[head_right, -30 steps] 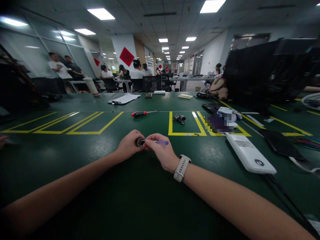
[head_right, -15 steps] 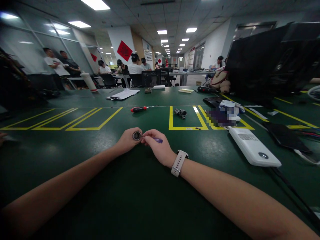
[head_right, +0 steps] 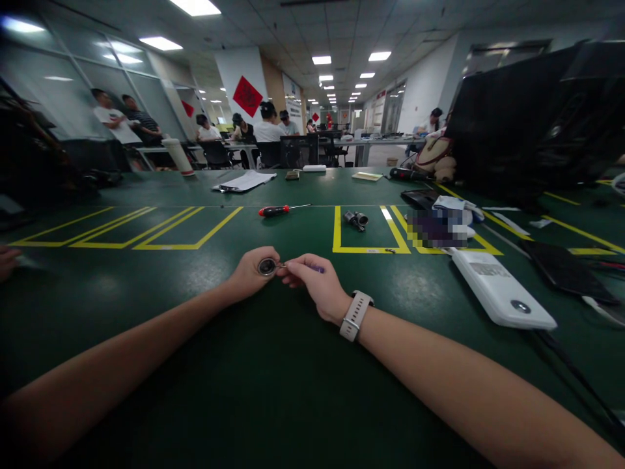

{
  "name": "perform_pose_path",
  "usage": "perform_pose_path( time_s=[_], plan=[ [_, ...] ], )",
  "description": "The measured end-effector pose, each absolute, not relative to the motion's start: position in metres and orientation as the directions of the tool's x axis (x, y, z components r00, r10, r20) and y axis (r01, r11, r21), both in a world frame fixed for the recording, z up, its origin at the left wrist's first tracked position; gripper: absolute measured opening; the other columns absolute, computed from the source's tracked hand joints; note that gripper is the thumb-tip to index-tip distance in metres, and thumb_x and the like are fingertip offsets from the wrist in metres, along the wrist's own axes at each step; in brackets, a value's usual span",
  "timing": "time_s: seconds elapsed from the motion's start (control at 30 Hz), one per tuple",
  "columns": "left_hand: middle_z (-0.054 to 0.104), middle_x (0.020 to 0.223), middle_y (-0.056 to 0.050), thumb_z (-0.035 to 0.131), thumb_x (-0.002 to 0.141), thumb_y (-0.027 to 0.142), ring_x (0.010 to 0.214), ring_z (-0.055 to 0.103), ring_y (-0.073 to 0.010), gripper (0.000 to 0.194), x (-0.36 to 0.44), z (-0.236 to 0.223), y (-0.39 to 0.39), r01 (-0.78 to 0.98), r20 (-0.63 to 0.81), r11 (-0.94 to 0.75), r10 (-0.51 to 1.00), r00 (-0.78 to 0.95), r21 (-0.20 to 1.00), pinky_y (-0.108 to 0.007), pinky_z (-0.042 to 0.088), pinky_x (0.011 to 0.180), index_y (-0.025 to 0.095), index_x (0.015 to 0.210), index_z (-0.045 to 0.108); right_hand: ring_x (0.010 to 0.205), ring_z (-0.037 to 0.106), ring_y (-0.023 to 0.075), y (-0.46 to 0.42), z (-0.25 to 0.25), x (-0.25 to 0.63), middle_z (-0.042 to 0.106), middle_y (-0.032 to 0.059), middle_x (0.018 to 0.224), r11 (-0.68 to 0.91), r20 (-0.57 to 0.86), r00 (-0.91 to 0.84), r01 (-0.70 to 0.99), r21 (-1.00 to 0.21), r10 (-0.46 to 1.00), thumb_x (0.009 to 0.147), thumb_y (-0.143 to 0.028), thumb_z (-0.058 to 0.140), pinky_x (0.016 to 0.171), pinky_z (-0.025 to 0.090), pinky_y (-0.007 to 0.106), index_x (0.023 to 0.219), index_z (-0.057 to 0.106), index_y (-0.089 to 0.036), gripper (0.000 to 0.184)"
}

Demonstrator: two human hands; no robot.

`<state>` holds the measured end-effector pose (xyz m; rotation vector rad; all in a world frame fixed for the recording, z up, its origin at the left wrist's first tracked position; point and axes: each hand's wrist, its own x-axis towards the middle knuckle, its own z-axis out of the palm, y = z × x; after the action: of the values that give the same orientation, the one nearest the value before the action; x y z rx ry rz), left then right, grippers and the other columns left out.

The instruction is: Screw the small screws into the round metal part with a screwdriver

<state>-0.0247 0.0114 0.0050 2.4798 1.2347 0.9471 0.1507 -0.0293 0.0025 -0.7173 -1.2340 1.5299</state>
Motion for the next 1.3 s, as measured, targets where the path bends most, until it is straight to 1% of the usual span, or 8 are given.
perform_pose_path(
  time_s=[0.1,0.3,0.4,0.53,0.8,0.97,1.07,1.3],
  plan=[
    [0.049,0.063,0.003,0.054,0.069,0.015,0.058,0.046,-0.0107,0.007,-0.025,0.004,0.01,0.587,0.448,-0.623,0.781,0.434,0.517,-0.023,0.036,0.056,0.016,0.065,0.049,0.073,0.061,0.0133,-0.031,0.003,0.15,0.069,0.0031,0.08,-0.056,0.079,-0.352,-0.357,-0.932,0.933,0.076,-0.029,0.062,0.069,0.045,0.029,0.08,0.063,-0.016,0.014],
    [0.05,0.064,0.002,0.053,0.071,0.016,0.061,0.048,-0.0125,0.007,-0.025,0.003,0.012,0.702,0.461,-0.573,0.803,0.377,0.423,-0.024,0.037,0.058,0.017,0.065,0.049,0.077,0.06,0.014,-0.041,0.004,0.148,0.067,0.0029,0.086,0.258,0.284,-0.268,-0.128,-0.958,0.921,0.08,-0.031,0.058,0.071,0.046,0.031,0.083,0.063,-0.017,0.014],
    [0.051,0.066,0.001,0.052,0.07,0.014,0.064,0.049,-0.0137,0.007,-0.027,0.002,0.012,0.727,0.473,-0.59,0.782,0.406,0.352,-0.025,0.037,0.059,0.017,0.065,0.049,0.078,0.059,0.0147,-0.042,0.004,0.147,0.066,0.0035,0.086,0.29,0.285,-0.268,-0.023,-0.957,0.92,0.081,-0.03,0.057,0.071,0.046,0.031,0.084,0.063,-0.017,0.015],
    [0.051,0.067,0.001,0.051,0.069,0.013,0.065,0.049,-0.0139,0.006,-0.028,0.002,0.01,0.691,0.506,-0.635,0.746,0.433,0.345,-0.025,0.037,0.061,0.017,0.066,0.049,0.076,0.059,0.014,-0.039,0.003,0.147,0.067,0.0032,0.084,0.198,0.239,-0.297,-0.162,-0.967,0.924,0.079,-0.03,0.059,0.068,0.045,0.029,0.081,0.063,-0.017,0.014],
    [0.049,0.063,0.003,0.053,0.071,0.019,0.06,0.047,-0.0115,0.009,-0.029,0.003,0.009,0.599,0.456,-0.611,0.789,0.411,0.518,-0.023,0.037,0.057,0.017,0.065,0.047,0.071,0.059,0.0129,-0.035,0.0,0.145,0.069,0.003,0.082,0.059,0.165,-0.289,-0.343,-0.937,0.943,0.076,-0.031,0.062,0.063,0.044,0.027,0.078,0.062,-0.017,0.013],
    [0.053,0.067,0.0,0.053,0.069,0.014,0.065,0.05,-0.0145,0.006,-0.028,0.002,0.01,0.719,0.456,-0.6,0.78,0.429,0.351,-0.026,0.037,0.06,0.018,0.066,0.049,0.07,0.058,0.0124,-0.039,0.0,0.142,0.068,0.0029,0.082,0.178,0.219,-0.254,-0.176,-0.968,0.942,0.077,-0.032,0.061,0.063,0.044,0.027,0.077,0.062,-0.017,0.015],
    [0.052,0.066,-0.001,0.051,0.068,0.011,0.066,0.05,-0.0159,0.008,-0.029,0.002,0.011,0.759,0.466,-0.596,0.767,0.441,0.262,-0.028,0.037,0.062,0.018,0.064,0.049,0.07,0.058,0.0127,-0.038,0.003,0.143,0.068,0.0033,0.083,0.134,0.178,-0.272,-0.171,-0.976,0.946,0.076,-0.032,0.062,0.062,0.044,0.027,0.078,0.063,-0.017,0.016],
    [0.05,0.065,0.001,0.05,0.07,0.013,0.063,0.048,-0.0137,0.007,-0.029,0.003,0.01,0.682,0.439,-0.629,0.768,0.467,0.373,-0.026,0.037,0.06,0.018,0.064,0.048,0.068,0.059,0.013,-0.031,0.003,0.149,0.07,0.0037,0.077,-0.026,0.078,-0.317,-0.312,-0.95,0.945,0.075,-0.03,0.062,0.064,0.044,0.028,0.076,0.064,-0.016,0.014]
  ],
)
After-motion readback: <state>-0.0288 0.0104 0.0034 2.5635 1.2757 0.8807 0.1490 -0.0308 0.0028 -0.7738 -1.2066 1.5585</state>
